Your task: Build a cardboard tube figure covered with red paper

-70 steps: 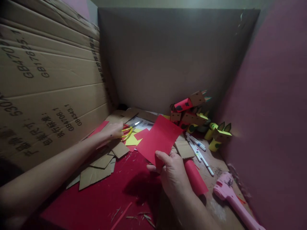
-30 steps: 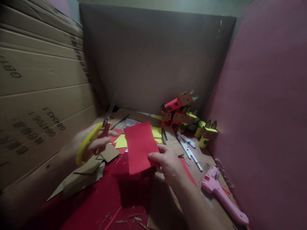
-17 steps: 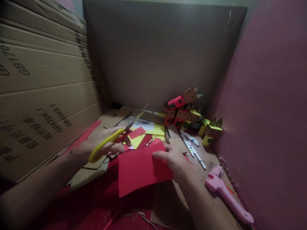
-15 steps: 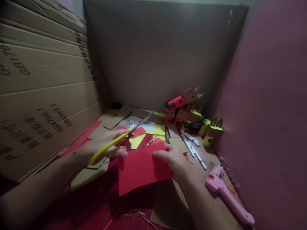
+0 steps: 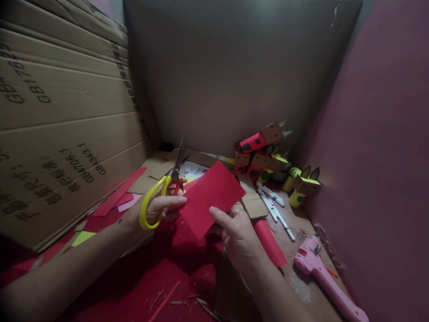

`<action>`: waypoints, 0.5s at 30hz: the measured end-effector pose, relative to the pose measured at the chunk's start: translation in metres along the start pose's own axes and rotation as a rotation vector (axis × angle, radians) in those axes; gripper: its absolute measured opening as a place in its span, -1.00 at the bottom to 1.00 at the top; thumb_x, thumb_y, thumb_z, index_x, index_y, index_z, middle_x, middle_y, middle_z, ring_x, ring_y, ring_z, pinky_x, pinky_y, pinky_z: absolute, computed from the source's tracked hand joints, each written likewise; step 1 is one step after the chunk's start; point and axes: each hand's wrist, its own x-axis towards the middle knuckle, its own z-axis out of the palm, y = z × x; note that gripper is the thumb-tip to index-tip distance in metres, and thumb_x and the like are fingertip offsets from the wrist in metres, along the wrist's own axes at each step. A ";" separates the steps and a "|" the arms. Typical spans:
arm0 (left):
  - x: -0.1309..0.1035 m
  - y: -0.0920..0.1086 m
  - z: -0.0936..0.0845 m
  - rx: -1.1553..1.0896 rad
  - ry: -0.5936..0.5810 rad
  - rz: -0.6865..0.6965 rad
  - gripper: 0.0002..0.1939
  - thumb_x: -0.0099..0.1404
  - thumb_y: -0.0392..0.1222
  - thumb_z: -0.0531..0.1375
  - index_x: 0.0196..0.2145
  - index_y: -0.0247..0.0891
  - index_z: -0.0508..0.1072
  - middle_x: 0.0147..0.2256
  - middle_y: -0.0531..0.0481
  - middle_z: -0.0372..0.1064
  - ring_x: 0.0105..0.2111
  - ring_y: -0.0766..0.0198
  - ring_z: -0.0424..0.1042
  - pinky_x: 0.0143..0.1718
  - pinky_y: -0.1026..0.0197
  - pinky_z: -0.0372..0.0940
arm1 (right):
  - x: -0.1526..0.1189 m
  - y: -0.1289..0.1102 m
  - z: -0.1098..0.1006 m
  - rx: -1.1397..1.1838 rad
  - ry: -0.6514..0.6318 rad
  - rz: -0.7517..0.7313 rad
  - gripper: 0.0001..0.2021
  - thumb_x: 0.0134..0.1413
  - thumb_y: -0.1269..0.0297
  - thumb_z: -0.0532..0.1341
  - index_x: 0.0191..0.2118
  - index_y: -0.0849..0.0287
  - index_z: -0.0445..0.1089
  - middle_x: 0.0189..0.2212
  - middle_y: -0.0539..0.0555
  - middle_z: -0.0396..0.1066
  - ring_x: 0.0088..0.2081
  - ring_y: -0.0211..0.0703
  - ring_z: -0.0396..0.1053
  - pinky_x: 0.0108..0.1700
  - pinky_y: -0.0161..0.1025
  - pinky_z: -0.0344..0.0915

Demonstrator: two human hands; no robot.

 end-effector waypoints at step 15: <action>-0.001 0.008 -0.039 0.548 -0.148 0.071 -0.68 0.19 0.01 0.16 -0.17 -0.23 0.38 -0.45 0.02 0.34 -0.55 0.34 0.28 -0.59 0.31 0.17 | 0.003 -0.020 -0.011 0.090 0.234 0.043 -0.70 -0.33 0.32 0.47 -0.62 0.25 0.31 -0.72 -0.17 0.19 -0.65 -0.43 0.14 -0.48 -0.15 0.54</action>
